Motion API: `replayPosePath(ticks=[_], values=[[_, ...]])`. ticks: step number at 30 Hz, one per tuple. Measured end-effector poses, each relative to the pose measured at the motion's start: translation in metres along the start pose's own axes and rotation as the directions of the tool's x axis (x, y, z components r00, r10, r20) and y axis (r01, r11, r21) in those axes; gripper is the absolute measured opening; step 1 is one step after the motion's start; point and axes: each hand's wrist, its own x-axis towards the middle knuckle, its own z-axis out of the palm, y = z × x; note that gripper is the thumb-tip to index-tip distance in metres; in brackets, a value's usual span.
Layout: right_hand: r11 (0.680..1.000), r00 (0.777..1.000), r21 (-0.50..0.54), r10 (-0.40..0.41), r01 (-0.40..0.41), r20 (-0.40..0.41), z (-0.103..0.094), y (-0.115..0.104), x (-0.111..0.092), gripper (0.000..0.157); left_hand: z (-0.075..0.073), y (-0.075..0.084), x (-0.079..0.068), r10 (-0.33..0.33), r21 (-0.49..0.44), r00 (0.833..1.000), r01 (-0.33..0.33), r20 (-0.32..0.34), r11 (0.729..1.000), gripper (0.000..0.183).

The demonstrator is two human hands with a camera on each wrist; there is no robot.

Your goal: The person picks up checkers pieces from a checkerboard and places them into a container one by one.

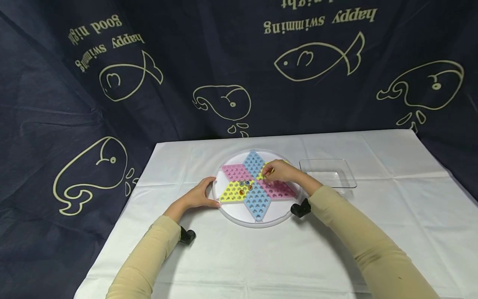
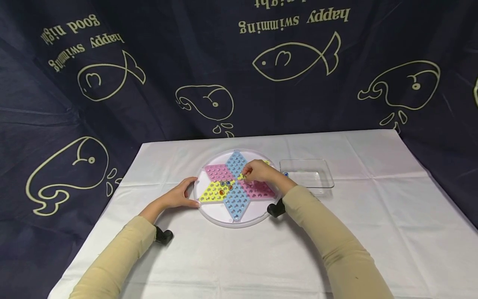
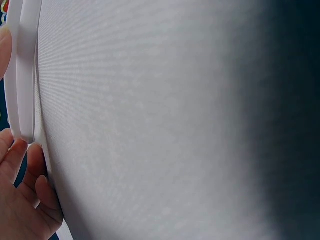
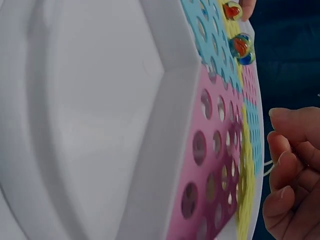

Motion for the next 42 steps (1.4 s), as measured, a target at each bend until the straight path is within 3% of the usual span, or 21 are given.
replayPosePath(ticks=[13,22,31,42], values=[[1.000,0.999,-0.001,0.015,-0.015,-0.047,-0.017,0.010,-0.012,0.020,0.001,0.000,0.000,0.008,-0.007,1.000,-0.008,-0.005,1.000,0.097],[0.998,0.996,-0.066,0.018,-0.023,-0.083,-0.031,0.018,-0.022,0.020,0.001,-0.001,0.001,0.011,-0.010,1.000,-0.011,-0.007,1.000,0.098],[0.998,0.993,-0.008,0.062,-0.063,-0.099,-0.046,0.024,-0.034,0.021,0.002,0.000,0.001,-0.005,-0.001,1.000,0.005,-0.002,1.000,0.098],[0.990,0.981,-0.016,0.136,-0.139,-0.136,-0.057,0.033,-0.044,0.022,0.001,0.002,-0.001,-0.017,-0.026,1.000,0.017,0.001,1.000,0.097]])
